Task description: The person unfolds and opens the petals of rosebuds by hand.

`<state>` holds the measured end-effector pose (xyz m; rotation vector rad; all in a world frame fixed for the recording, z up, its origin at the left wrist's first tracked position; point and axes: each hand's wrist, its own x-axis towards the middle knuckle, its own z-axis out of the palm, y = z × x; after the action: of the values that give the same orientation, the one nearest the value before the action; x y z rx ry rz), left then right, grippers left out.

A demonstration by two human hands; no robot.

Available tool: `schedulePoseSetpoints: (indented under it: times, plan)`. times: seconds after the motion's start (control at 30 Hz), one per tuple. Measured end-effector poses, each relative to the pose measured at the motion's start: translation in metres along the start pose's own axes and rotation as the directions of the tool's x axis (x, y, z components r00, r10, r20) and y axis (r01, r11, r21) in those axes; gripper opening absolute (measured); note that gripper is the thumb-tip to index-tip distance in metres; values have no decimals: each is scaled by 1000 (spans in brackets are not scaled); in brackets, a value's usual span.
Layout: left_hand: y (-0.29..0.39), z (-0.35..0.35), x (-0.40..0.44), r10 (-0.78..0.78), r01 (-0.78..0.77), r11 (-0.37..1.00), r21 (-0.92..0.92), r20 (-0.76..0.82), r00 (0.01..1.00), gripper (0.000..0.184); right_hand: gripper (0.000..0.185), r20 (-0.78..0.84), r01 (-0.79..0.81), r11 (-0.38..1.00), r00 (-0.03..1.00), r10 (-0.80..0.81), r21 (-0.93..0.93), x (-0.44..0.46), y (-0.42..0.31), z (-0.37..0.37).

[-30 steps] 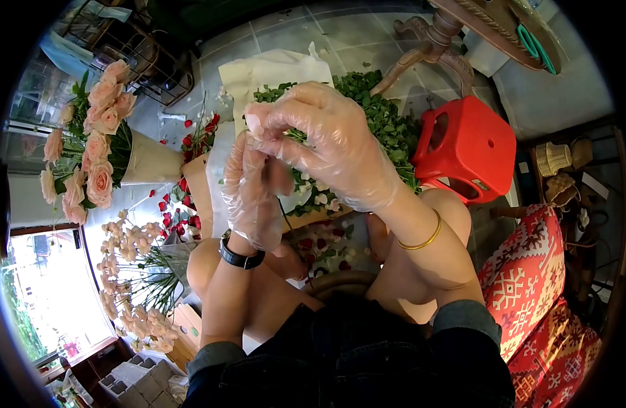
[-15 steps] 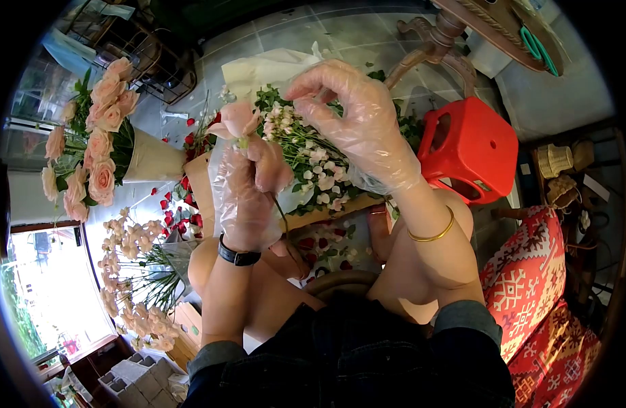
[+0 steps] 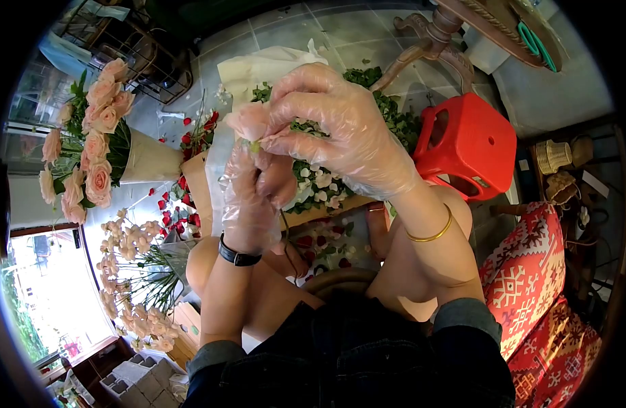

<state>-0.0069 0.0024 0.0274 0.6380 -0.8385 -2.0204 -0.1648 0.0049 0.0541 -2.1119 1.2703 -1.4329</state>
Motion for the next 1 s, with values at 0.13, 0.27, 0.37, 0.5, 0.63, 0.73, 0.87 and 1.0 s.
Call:
schedulePoseSetpoints:
  times: [0.13,0.27,0.37,0.5,0.63,0.73,0.87,1.0]
  plan:
    - [3,-4,-3,-79,104,981,-166,150,986,33,16,87,-62,956,995,38,286,1,5,0]
    - [-1,-8,-2,-78,176,930,-322,294,952,33,11,89,-85,852,995,45,517,-1,6,4]
    - [-3,-13,0,-35,165,921,-352,347,937,32,8,58,-95,726,995,76,681,-4,15,2]
    - [3,-17,3,21,73,938,-339,266,964,31,10,-15,-150,806,981,194,573,0,10,-9]
    - [2,-7,5,74,-45,959,-280,92,993,30,16,-84,-53,996,995,47,-75,0,6,-11]
    - [-6,-8,7,147,-128,972,-198,85,985,28,18,-140,65,947,984,-114,-314,2,-2,-2]
    - [-21,-6,4,103,-111,992,-52,-145,984,26,26,-99,282,927,944,-314,-248,0,-2,11]
    - [-24,-5,6,29,-57,994,-94,-270,962,28,30,-95,315,896,928,-359,-311,-2,-1,13]
